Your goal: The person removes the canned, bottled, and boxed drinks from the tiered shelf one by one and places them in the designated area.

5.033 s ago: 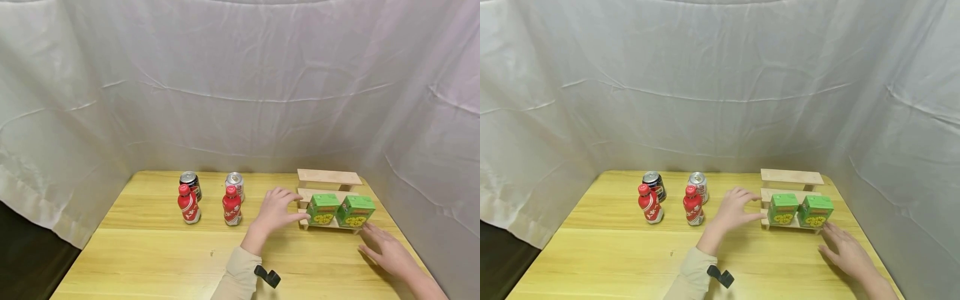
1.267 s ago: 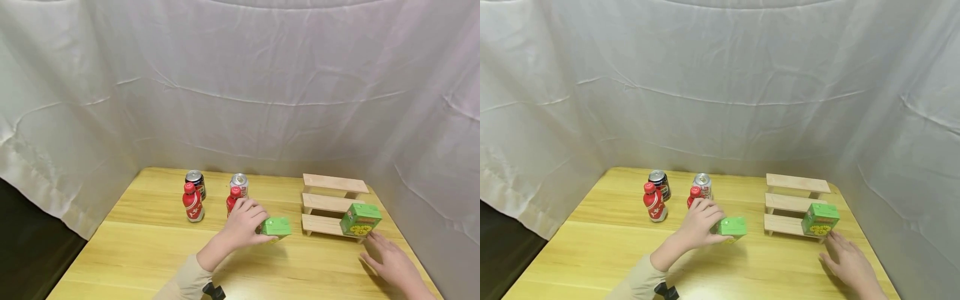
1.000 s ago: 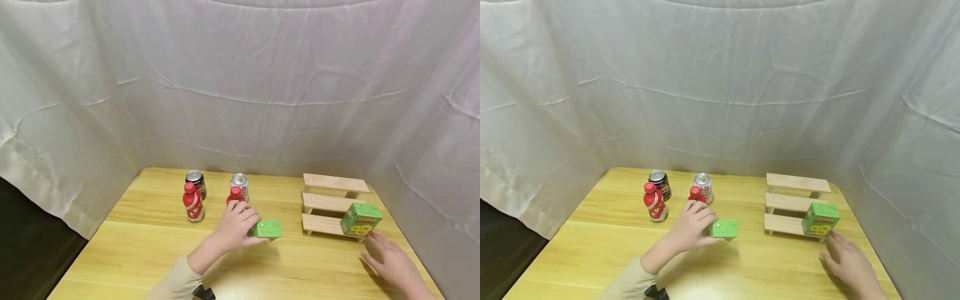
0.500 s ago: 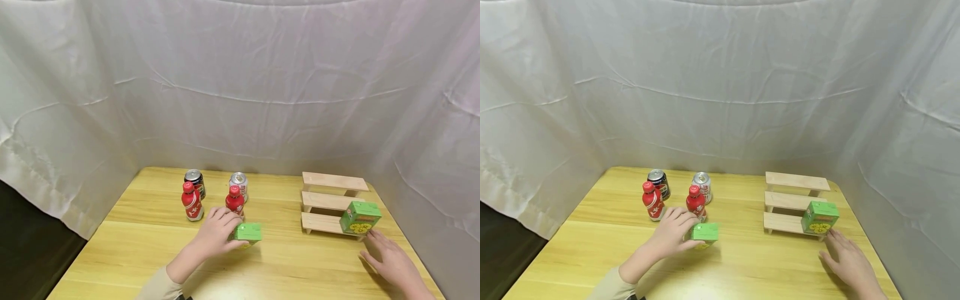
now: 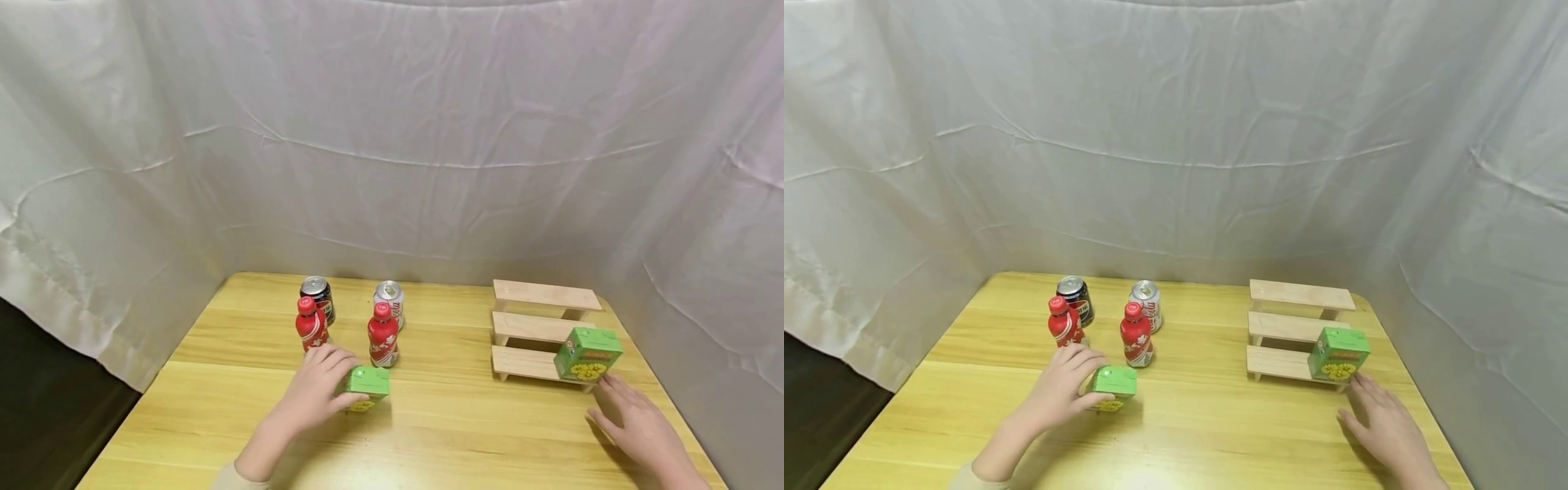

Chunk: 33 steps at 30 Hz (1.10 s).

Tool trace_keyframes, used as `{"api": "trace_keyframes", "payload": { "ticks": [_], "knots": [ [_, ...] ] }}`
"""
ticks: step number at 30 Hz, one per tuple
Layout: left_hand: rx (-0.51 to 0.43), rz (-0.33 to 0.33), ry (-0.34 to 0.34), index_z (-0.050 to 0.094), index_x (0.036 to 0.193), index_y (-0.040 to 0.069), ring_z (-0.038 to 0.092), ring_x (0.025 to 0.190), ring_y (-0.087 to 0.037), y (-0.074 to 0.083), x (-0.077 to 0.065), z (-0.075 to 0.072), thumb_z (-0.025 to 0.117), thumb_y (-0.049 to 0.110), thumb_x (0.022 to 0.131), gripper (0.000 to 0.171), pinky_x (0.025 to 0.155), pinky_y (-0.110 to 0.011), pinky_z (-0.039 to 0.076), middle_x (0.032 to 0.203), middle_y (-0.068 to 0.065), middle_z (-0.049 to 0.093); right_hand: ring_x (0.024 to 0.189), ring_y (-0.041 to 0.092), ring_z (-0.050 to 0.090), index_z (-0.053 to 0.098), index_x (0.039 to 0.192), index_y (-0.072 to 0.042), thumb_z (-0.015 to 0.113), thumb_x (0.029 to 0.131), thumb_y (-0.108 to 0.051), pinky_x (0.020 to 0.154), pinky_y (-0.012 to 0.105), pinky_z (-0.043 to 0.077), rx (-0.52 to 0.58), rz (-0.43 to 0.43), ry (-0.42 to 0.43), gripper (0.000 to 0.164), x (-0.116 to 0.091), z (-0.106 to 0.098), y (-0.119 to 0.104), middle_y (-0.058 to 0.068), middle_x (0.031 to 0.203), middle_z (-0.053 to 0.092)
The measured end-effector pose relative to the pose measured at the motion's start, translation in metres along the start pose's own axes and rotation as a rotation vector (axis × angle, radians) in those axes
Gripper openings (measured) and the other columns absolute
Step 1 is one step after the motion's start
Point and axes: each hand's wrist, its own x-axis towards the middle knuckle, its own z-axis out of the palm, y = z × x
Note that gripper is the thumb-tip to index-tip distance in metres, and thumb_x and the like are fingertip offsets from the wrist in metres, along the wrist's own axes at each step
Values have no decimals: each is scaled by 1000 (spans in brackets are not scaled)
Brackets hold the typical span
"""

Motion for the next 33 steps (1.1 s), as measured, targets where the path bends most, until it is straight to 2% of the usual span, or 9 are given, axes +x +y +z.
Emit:
{"api": "trace_keyframes", "payload": {
  "ticks": [10,19,25,33],
  "knots": [
    [6,-104,16,68,112,15,54,106,-18,-19,-16,-17,77,52,72,55,97,-44,42,111,1,68,128,52,42,50,133,12,63,92,-40,103,5,-22,1,0,-6,68,0,0,1,35,140,45],
    [34,-111,54,68,113,13,54,103,-20,-37,-22,-25,77,50,71,57,90,-42,42,110,-2,69,128,51,43,51,132,13,64,92,-39,103,6,-21,-4,-4,8,66,1,0,-1,35,138,46],
    [47,-133,30,69,110,11,54,103,-21,-45,-24,-28,79,49,71,56,88,-41,42,110,-2,69,127,51,43,50,132,13,63,92,-39,107,9,-21,2,3,2,67,2,-1,1,35,139,46],
    [66,-173,-29,70,113,11,56,105,-23,-56,-32,-38,80,47,71,56,90,-45,42,111,-3,70,127,51,43,51,131,13,64,92,-39,104,6,-21,5,0,4,66,1,1,0,35,138,47]
  ]
}}
